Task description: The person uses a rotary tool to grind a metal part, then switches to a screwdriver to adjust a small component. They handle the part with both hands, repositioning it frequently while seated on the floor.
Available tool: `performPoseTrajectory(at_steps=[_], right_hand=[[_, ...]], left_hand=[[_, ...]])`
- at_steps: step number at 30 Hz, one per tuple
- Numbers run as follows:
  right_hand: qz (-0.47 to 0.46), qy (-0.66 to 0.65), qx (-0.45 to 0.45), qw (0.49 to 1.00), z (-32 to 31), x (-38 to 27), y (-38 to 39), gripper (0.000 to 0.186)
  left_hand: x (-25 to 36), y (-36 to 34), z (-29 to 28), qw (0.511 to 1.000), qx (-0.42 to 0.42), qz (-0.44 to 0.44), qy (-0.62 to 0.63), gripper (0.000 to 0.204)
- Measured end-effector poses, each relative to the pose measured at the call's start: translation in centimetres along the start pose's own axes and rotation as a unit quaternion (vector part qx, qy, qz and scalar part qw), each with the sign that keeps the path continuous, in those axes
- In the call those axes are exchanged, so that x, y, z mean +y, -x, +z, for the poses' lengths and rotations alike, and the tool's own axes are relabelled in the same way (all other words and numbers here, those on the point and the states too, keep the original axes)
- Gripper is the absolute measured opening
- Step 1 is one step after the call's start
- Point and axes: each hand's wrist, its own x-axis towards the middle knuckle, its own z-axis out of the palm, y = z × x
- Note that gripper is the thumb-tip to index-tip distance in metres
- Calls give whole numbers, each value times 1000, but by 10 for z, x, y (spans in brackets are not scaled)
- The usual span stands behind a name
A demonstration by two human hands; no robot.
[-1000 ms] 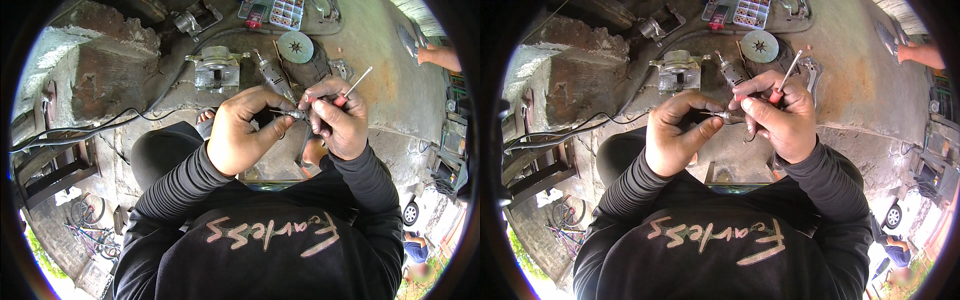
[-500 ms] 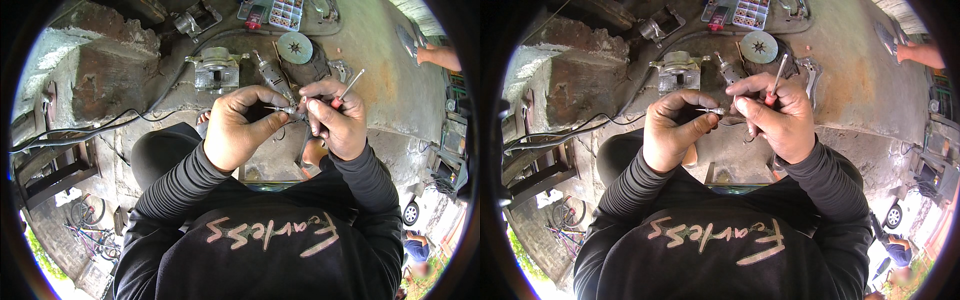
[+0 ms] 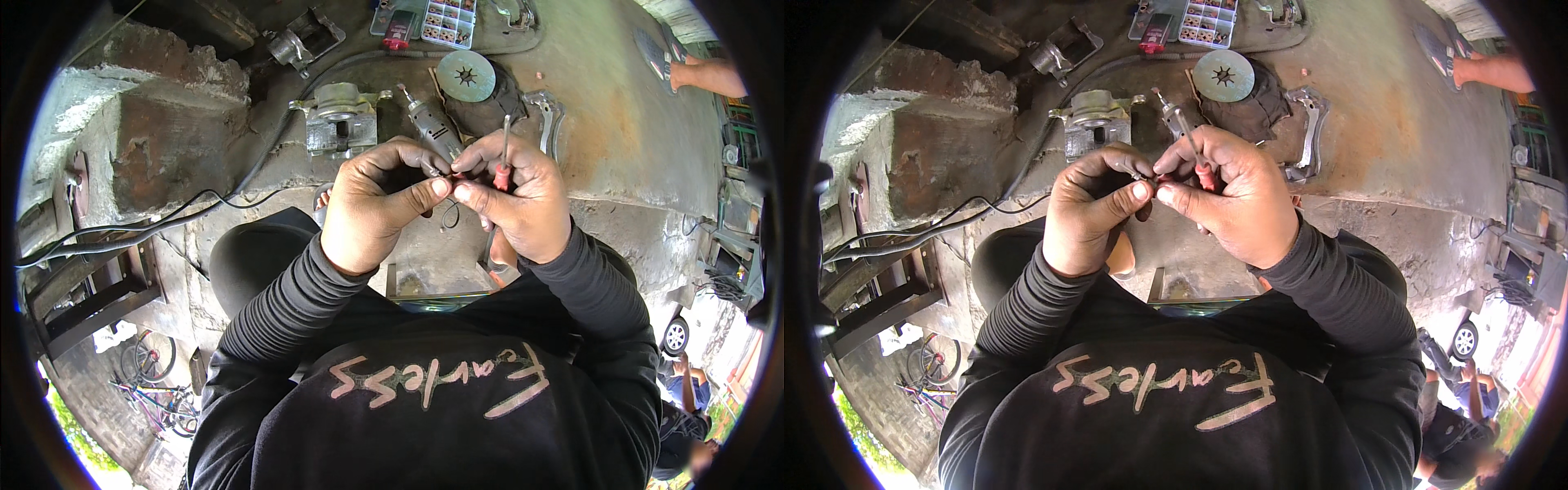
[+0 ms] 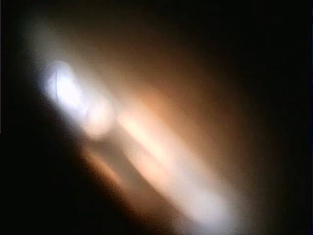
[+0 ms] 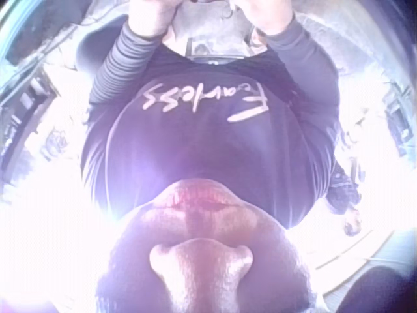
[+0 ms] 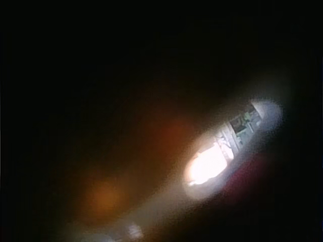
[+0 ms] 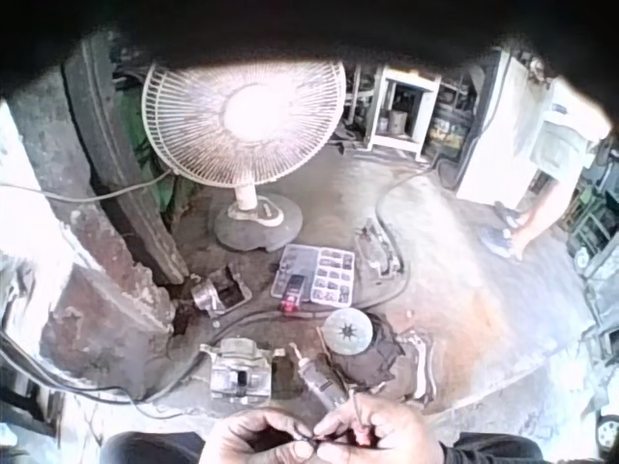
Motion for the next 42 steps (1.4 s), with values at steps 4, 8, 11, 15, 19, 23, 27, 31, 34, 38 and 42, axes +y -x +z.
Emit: performPoseTrajectory(at_steps=[4,8,11,15,19,23,27,31,34,38,42], right_hand=[[-65,68,14,995,-6,-2,-5,17],[-45,8,65,997,-16,-6,-9,16],[-40,-62,39,997,-19,-3,-11,18],[-5,-152,0,988,-14,7,-10,19],[11,-185,-10,983,-12,9,-9,18],[-2,-158,7,987,-10,9,-8,18],[-24,-142,9,990,-3,12,-6,17],[-33,-137,25,990,-1,12,-3,13],[-38,-125,38,991,-1,12,-3,10],[-25,-134,39,990,-1,10,-3,12],[-10,-130,36,991,-2,6,-2,14]], left_hand=[[-1,1,2,999,40,-21,16,14],[5,2,3,998,6,-41,-50,15],[6,5,7,989,-37,-100,-104,18],[4,5,10,990,-26,-86,-106,15],[6,6,8,985,-23,-75,-152,13],[6,5,8,989,-30,-67,-131,13],[7,5,7,989,-25,-61,-131,13],[5,6,9,996,17,-55,-73,15],[4,6,9,997,21,-41,-60,19],[3,7,11,997,32,-4,-72,20],[2,8,13,996,45,23,-79,17]])
